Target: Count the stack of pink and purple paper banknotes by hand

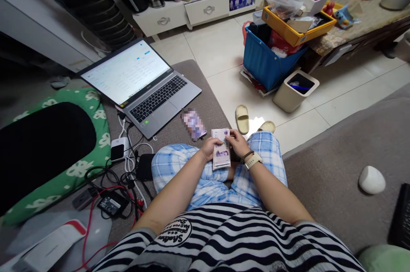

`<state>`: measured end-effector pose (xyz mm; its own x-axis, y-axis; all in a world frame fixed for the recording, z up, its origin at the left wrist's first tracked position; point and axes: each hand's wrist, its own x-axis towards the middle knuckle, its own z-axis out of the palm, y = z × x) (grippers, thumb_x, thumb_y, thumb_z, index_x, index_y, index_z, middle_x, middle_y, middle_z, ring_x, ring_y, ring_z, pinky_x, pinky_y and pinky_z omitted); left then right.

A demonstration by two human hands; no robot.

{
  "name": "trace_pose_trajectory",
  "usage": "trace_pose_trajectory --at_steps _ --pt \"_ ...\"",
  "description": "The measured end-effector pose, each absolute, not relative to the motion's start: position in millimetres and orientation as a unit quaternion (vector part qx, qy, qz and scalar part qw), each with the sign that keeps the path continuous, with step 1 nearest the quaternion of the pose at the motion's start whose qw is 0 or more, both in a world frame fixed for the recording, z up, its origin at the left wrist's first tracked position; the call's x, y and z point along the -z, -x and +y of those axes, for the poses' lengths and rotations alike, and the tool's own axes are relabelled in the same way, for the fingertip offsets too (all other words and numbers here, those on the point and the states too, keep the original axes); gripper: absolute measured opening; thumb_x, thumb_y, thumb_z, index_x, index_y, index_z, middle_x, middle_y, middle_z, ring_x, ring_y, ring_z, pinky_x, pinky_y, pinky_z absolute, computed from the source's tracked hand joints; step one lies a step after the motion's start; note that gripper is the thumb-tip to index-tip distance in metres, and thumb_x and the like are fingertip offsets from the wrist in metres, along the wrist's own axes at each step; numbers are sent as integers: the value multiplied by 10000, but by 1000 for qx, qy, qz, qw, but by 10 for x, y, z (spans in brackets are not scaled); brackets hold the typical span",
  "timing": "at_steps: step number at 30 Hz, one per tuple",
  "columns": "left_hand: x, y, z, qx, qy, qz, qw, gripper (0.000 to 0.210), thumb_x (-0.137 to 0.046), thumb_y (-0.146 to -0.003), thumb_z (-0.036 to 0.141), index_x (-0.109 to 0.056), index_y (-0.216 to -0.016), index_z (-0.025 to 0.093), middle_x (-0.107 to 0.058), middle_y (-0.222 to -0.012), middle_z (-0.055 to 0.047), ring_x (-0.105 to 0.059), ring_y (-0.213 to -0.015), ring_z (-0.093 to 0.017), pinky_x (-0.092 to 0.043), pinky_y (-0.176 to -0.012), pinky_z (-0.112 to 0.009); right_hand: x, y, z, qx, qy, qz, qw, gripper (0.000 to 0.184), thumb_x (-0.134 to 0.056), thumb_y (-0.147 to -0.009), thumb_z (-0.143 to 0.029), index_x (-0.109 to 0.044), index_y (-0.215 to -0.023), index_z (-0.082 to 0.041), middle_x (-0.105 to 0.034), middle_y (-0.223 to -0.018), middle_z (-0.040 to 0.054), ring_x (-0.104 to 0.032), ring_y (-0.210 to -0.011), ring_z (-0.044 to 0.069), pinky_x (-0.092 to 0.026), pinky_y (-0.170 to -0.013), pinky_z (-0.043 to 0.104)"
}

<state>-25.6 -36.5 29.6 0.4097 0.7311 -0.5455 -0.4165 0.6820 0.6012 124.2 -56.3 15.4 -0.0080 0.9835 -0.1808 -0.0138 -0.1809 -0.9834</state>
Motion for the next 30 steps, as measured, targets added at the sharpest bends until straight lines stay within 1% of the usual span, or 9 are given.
trace_pose_trajectory --at_steps 3,5,8,11,14,16,19,24,30 --pt "-295 230 -400 -336 -218 391 829 718 -611 -514 69 -663 -1222 174 -757 -913 -44 -660 -689 -184 -517 -685 -311 -112 -1228 -544 -581 515 -433 459 333 -661 -760 -499 -667 -914 -204 -675 -873 34 -596 -849 223 -481 -803 355" --pt "-287 213 -412 -334 -225 390 828 726 -630 -524 65 -648 -1238 198 -753 -960 -39 -649 -704 -167 -502 -682 -287 -91 -1239 -535 -572 517 -429 471 325 -680 -743 -481 -683 -897 -195 -685 -869 36 -599 -863 228 -472 -845 368" --pt "-262 189 -403 -351 -241 410 806 639 -689 -554 77 -657 -1182 193 -743 -978 -47 -660 -793 -182 -507 -760 -303 -81 -1281 -521 -544 531 -422 494 330 -678 -757 -485 -685 -925 -201 -695 -894 39 -602 -881 232 -469 -868 372" --pt "-246 185 -362 -388 -285 457 748 516 -740 -574 84 -682 -1076 192 -734 -970 -52 -655 -941 -216 -495 -848 -312 -98 -1318 -519 -485 566 -414 523 340 -639 -800 -511 -665 -944 -204 -688 -905 43 -594 -855 224 -478 -827 356" --pt "-255 205 -325 -403 -324 513 686 377 -755 -624 124 -707 -992 188 -722 -1029 -66 -631 -1013 -220 -491 -837 -281 -128 -1326 -531 -427 585 -417 549 336 -600 -843 -514 -649 -943 -197 -684 -908 47 -590 -838 216 -475 -792 339" --pt "-269 218 -321 -396 -324 528 678 312 -752 -678 185 -711 -987 189 -708 -1075 -70 -629 -993 -207 -499 -779 -262 -137 -1320 -538 -413 581 -424 559 331 -594 -856 -508 -651 -937 -192 -680 -895 46 -589 -829 214 -472 -778 335" --pt "-292 225 -343 -383 -280 511 717 292 -743 -734 254 -686 -1017 209 -695 -1073 -59 -641 -941 -185 -522 -716 -255 -115 -1307 -540 -425 565 -436 556 324 -607 -853 -504 -664 -933 -195 -682 -896 44 -590 -831 217 -474 -786 340" --pt "-304 203 -384 -354 -181 451 799 291 -717 -805 316 -642 -1064 206 -706 -980 -70 -677 -832 -183 -575 -698 -319 -53 -1286 -536 -475 541 -426 548 317 -641 -828 -508 -673 -930 -209 -690 -904 43 -597 -833 226 -483 -791 351" --pt "-277 160 -416 -341 -151 460 806 190 -657 -871 282 -648 -1021 165 -719 -933 -86 -689 -806 -192 -593 -746 -402 -85 -1269 -541 -490 532 -414 554 298 -673 -802 -501 -659 -832 -205 -659 -807 23 -569 -777 209 -470 -754 337"
